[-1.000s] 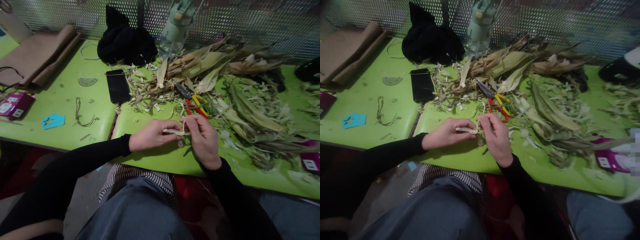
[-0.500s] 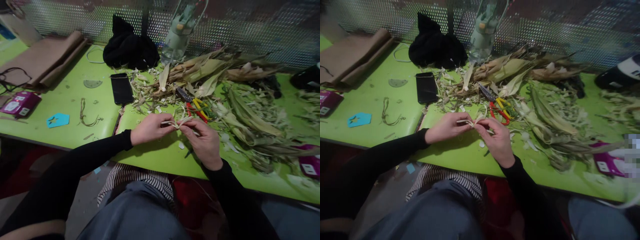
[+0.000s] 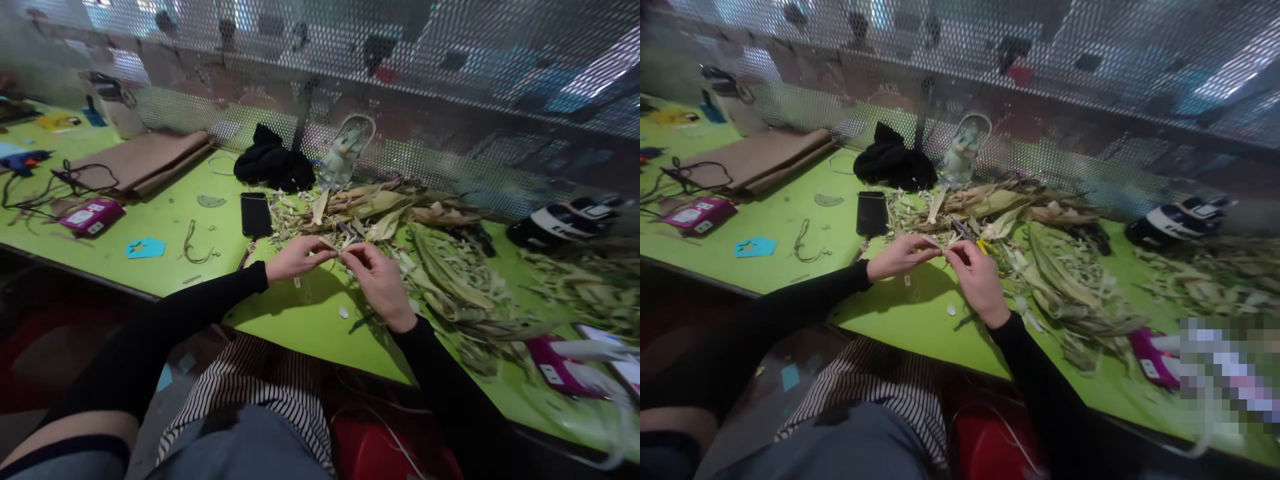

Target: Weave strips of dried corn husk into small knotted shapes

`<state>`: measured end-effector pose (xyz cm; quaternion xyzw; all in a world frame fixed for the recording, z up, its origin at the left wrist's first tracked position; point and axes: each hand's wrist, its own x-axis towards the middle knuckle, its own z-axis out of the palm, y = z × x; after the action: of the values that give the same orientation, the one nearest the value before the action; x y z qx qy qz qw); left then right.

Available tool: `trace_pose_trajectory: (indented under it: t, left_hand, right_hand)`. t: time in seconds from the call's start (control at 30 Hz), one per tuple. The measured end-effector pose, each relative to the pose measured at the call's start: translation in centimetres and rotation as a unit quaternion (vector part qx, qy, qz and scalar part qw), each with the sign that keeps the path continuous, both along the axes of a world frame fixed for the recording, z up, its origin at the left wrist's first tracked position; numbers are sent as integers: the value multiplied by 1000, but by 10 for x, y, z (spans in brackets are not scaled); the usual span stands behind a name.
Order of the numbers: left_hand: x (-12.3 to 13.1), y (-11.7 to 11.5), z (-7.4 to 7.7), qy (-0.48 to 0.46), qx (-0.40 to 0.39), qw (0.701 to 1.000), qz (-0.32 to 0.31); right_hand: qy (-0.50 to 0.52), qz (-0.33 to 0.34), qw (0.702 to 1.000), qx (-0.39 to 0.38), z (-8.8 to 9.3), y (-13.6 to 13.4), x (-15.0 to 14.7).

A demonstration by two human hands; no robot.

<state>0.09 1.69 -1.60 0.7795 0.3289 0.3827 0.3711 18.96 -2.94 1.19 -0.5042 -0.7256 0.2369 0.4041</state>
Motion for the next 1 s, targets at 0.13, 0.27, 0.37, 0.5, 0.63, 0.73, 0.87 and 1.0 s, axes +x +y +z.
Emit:
trace_pose_trajectory:
  t: [0.13, 0.27, 0.37, 0.5, 0.63, 0.73, 0.87, 1.0]
  left_hand:
    - [11, 12, 8, -122, -35, 992, 13]
    - [22, 22, 8, -188, -169, 967, -13]
    - [28, 22, 2, -199, -194, 961, -17]
    - [32, 16, -2, -211, -206, 955, -28]
    - [33, 12, 1, -209, -204, 955, -39]
    - [32, 11, -1, -199, -208, 957, -40]
    - [29, 12, -5, -187, -220, 957, -30]
    - [27, 13, -5, -210, -237, 947, -51]
  right_hand:
    - [30, -2, 999, 18, 7, 24, 2]
    - [76, -25, 996, 29, -12, 41, 1]
    - [86, -35, 995, 30, -26, 39, -1]
    - [96, -63, 992, 44, -32, 32, -3]
    - [101, -94, 989, 56, -34, 34, -1]
    - [96, -100, 989, 48, -34, 32, -1]
    - [90, -83, 992, 26, -32, 25, -5]
    - [119, -85, 989, 13, -31, 25, -7]
